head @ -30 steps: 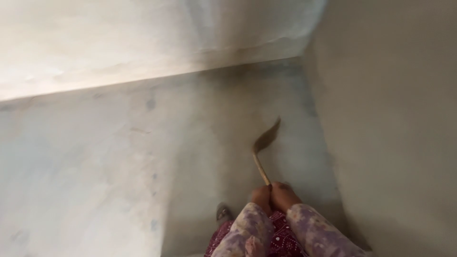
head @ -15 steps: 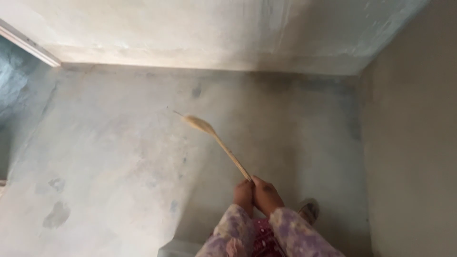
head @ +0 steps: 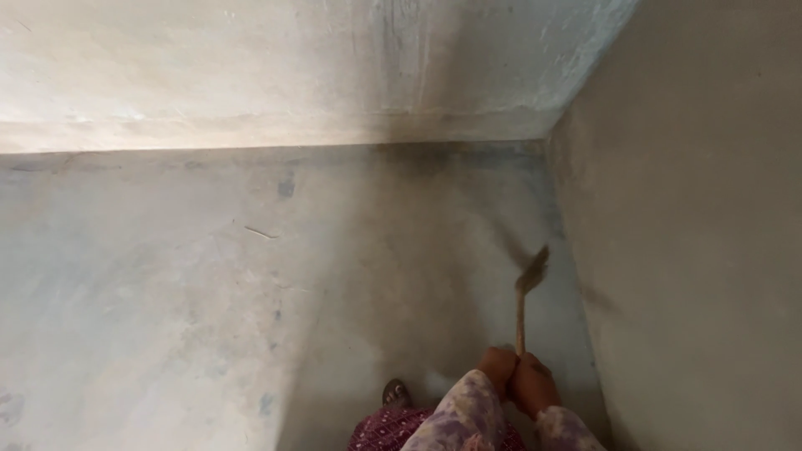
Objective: The person sweeps a metal window grille and the adjacent floor using a traditional straw broom. They brush the grille from top to bottom and then sweep the floor along the wall and corners.
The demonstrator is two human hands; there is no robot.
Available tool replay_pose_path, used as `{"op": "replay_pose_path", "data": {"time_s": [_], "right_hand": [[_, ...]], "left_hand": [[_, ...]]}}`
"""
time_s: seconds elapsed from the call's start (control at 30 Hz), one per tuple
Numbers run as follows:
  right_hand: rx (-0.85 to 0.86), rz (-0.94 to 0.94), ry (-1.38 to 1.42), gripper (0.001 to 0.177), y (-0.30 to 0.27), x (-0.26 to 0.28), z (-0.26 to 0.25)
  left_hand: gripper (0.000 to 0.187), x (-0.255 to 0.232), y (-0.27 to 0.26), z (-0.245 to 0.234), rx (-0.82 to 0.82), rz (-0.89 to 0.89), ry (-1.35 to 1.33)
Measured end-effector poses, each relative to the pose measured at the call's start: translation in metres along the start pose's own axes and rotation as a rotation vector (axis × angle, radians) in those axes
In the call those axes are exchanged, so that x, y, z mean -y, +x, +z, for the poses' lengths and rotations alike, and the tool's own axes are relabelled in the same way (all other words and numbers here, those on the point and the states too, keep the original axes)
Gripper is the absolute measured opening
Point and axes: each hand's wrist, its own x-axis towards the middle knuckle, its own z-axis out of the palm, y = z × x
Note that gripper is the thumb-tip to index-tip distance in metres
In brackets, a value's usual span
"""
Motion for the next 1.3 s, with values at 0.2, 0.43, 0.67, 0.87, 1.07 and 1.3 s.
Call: {"op": "replay_pose_path", "data": {"time_s": [0.2, 0.43, 0.67, 0.87, 1.07, 1.3], "right_hand": [[0.287, 0.024, 0.04, 0.033, 0.001, 0.036, 0.007], [0.456, -0.136, 0.203, 0.043, -0.031, 0.121, 0.012], [0.514, -0.075, 0.663, 0.05, -0.059, 0.134, 0.009], [0.108, -0.421, 0.286, 0.046, -0.001, 0.064, 0.07], [0.115, -0.237, 0.341, 0.045, -0.047, 0.06, 0.038], [0.305, -0.222, 0.4, 0.034, 0.025, 0.019, 0.107]], "left_hand": [[0.044, 0.024, -0.025, 0.029, 0.042, -0.177, -0.064], [0.035, 0.078, -0.097, 0.016, -0.284, -0.629, -0.52], [0.03, 0.051, -0.126, -0.047, -1.012, -0.859, -2.265], [0.03, 0.049, -0.104, -0.036, -0.843, -0.678, -1.805], [0.032, 0.049, -0.074, -0.05, -0.185, -0.775, -1.645], [0.029, 0.049, -0.127, -0.085, -0.168, -0.627, -1.009]]}}
